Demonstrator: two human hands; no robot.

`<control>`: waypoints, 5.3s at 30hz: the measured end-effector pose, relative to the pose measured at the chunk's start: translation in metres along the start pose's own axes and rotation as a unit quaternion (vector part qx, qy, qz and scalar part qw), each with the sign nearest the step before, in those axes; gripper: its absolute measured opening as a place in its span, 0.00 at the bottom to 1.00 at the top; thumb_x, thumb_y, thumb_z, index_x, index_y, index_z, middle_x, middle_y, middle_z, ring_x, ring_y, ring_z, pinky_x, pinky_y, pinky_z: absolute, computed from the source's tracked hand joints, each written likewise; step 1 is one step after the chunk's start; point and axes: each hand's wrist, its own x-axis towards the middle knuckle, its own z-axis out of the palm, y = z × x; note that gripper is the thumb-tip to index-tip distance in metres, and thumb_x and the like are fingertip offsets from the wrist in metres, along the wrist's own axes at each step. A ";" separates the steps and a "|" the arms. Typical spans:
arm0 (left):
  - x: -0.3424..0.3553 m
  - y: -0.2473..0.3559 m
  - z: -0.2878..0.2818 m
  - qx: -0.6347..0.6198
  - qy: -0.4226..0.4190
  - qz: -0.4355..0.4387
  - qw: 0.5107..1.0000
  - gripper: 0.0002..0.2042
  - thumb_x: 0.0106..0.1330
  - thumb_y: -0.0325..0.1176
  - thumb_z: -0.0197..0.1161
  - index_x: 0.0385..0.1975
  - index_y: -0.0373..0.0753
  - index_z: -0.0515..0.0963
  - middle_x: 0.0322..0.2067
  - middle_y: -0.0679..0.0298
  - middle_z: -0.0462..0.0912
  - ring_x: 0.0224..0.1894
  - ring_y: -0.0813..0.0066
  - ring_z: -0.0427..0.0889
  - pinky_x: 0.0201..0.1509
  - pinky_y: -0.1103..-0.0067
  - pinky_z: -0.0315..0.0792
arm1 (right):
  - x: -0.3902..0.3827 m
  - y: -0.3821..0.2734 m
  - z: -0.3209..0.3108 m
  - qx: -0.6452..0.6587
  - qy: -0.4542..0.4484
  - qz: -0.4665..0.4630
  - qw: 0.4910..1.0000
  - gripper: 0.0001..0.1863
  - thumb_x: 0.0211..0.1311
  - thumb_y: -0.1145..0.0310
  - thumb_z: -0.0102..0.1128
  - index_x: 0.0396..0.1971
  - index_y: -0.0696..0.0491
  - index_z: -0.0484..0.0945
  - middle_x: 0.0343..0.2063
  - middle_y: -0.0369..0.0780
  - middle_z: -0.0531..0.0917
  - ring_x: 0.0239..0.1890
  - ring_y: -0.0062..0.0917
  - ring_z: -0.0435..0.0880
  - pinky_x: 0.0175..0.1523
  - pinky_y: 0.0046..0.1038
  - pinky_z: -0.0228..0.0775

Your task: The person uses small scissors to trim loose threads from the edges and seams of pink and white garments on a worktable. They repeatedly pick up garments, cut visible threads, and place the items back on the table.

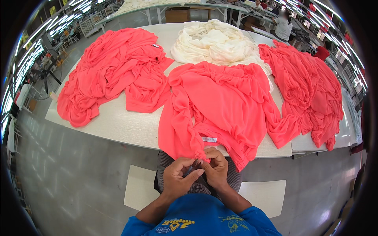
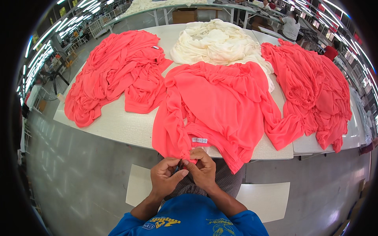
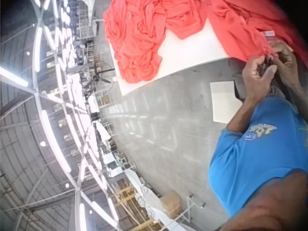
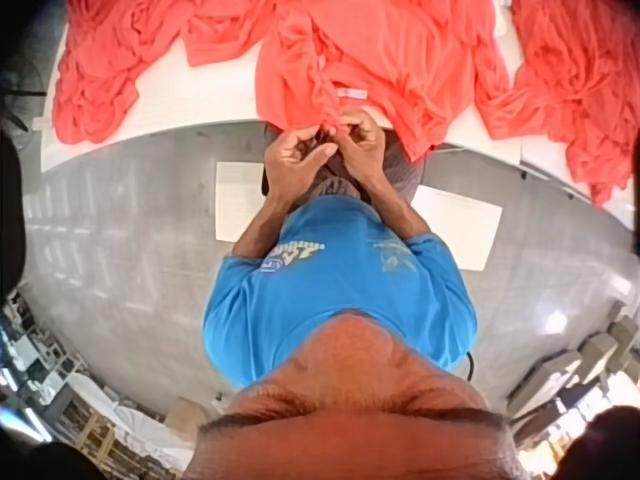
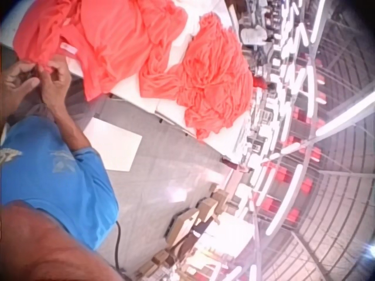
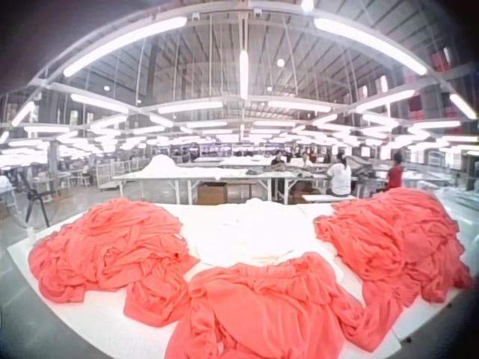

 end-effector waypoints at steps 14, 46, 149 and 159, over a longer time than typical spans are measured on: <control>-0.001 -0.002 -0.002 -0.003 0.001 -0.005 1.000 0.14 0.56 0.15 0.64 0.42 0.25 0.74 0.39 0.56 0.79 0.42 0.77 0.78 0.46 0.83 0.73 | 0.001 -0.005 0.002 0.007 -0.001 0.001 1.000 0.10 0.55 0.86 0.60 0.36 0.59 0.74 0.37 0.39 0.74 0.41 0.21 0.74 0.46 0.22 0.69; 0.000 -0.003 -0.004 -0.012 -0.005 -0.007 1.000 0.13 0.57 0.15 0.64 0.42 0.25 0.74 0.39 0.56 0.80 0.41 0.76 0.79 0.45 0.82 0.76 | -0.004 0.000 -0.002 -0.008 -0.008 0.010 1.000 0.12 0.54 0.87 0.61 0.38 0.59 0.74 0.38 0.40 0.74 0.41 0.21 0.73 0.48 0.21 0.67; -0.011 -0.004 -0.010 0.160 -0.014 0.028 0.987 0.15 0.51 0.16 0.68 0.40 0.25 0.77 0.35 0.58 0.80 0.35 0.82 0.78 0.37 0.87 0.72 | 0.002 -0.023 0.002 -0.333 0.024 -0.159 0.929 0.12 0.49 0.88 0.59 0.28 0.55 0.81 0.32 0.40 0.76 0.32 0.24 0.76 0.34 0.20 0.68; -0.014 -0.007 -0.010 0.139 -0.019 -0.002 0.990 0.13 0.53 0.16 0.67 0.38 0.25 0.77 0.34 0.61 0.80 0.35 0.83 0.78 0.38 0.87 0.72 | 0.001 -0.022 0.002 -0.388 0.019 -0.199 0.900 0.14 0.41 0.87 0.62 0.29 0.53 0.82 0.30 0.38 0.79 0.31 0.29 0.76 0.34 0.26 0.68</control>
